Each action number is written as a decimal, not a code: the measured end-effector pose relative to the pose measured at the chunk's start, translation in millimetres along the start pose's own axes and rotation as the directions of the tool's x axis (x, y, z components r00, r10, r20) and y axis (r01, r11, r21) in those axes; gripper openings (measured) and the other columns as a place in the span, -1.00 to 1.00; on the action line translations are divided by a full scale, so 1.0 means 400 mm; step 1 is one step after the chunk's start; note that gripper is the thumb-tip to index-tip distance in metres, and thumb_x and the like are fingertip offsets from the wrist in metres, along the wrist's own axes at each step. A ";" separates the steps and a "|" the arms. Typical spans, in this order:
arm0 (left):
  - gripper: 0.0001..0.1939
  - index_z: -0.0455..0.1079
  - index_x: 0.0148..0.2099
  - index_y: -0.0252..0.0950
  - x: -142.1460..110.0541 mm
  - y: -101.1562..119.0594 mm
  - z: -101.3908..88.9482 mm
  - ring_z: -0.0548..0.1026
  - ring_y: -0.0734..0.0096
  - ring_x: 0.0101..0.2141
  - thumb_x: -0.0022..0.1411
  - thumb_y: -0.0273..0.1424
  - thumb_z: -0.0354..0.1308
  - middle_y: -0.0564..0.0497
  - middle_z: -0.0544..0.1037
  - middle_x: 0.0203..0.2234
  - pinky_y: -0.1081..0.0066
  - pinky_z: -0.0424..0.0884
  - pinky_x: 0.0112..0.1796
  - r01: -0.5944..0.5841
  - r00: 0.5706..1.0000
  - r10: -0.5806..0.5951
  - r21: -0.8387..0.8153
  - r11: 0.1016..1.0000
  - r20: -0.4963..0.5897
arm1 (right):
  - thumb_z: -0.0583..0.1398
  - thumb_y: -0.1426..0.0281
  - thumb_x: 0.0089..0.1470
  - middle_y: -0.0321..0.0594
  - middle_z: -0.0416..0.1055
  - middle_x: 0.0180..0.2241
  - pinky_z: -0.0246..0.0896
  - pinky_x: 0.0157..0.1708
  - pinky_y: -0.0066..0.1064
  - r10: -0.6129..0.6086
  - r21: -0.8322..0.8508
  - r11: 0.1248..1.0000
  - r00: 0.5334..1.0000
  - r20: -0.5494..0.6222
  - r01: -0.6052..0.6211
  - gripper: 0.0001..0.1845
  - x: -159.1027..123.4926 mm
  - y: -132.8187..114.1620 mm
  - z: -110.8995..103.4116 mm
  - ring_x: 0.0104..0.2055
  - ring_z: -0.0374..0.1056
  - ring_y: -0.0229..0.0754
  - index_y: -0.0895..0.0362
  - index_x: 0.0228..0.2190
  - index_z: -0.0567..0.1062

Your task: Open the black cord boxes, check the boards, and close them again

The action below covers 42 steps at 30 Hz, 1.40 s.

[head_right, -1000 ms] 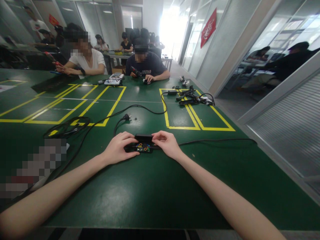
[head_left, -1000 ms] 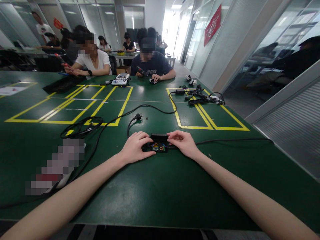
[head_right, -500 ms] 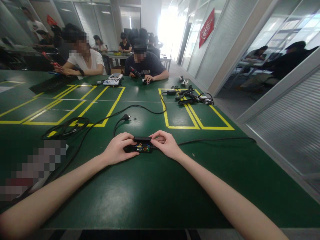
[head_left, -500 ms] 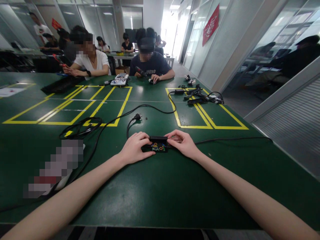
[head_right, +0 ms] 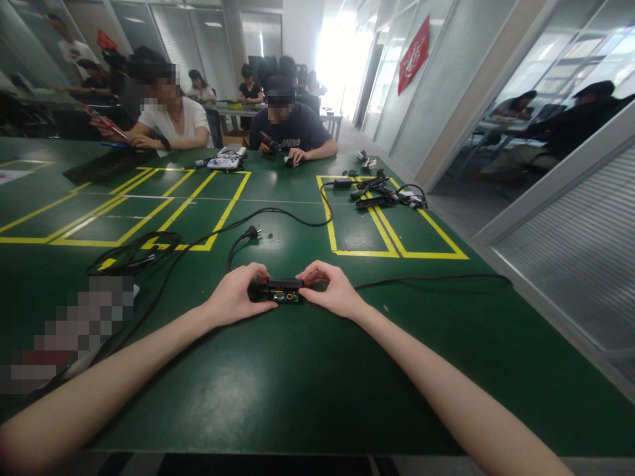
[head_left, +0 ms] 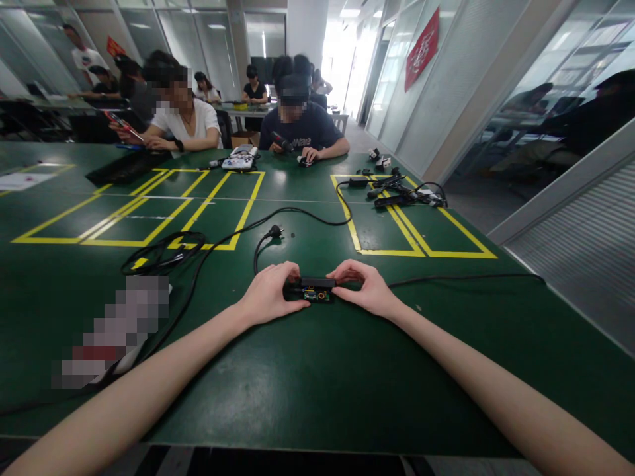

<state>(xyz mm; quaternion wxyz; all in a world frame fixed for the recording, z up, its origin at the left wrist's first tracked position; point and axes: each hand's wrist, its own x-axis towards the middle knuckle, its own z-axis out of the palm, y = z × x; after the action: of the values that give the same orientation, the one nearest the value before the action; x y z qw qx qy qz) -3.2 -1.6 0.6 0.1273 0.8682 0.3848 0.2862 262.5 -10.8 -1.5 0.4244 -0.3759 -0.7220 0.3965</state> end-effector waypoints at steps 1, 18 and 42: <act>-0.42 0.31 0.01 -0.21 -0.001 -0.001 0.000 0.60 0.18 -0.20 0.03 -0.28 0.51 0.01 0.61 -0.21 0.25 0.48 -0.16 -0.003 1.000 0.003 -0.032 0.999 0.008 | 0.37 0.37 0.02 -0.16 0.64 -0.20 0.52 -0.07 -0.19 -0.018 -0.015 1.000 1.000 0.010 0.018 -0.81 0.000 -0.002 -0.001 -0.19 0.57 -0.13 0.10 -0.30 0.49; -0.74 0.38 -0.12 -0.26 0.004 -0.010 -0.002 0.52 0.21 -0.21 0.34 -0.19 0.27 -0.06 0.58 -0.22 0.28 0.44 -0.20 -0.109 0.990 0.116 -0.093 0.990 0.079 | 0.33 0.45 0.05 -0.12 0.49 -0.10 0.46 -0.11 -0.23 -0.232 -0.237 0.933 0.956 0.179 0.270 -0.74 -0.003 -0.010 -0.007 -0.06 0.47 -0.08 0.07 -0.19 0.49; -0.65 0.41 0.08 -0.25 0.001 0.007 -0.002 0.56 0.25 -0.24 0.24 -0.41 0.21 -0.03 0.58 -0.23 0.35 0.46 -0.20 -0.138 0.970 0.126 0.045 0.989 0.207 | 0.20 0.53 0.17 -0.07 0.58 -0.09 0.45 -0.05 -0.16 -0.240 -0.520 0.786 0.940 0.243 0.335 -0.57 -0.019 0.010 0.031 -0.06 0.50 -0.01 0.07 0.07 0.47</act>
<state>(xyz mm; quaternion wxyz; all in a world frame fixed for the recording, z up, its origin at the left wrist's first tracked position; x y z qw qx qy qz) -1.9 -3.1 2.5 0.1211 0.9201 0.3192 0.1922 254.6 -19.1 -11.6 0.2920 -0.3340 -0.8867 0.1305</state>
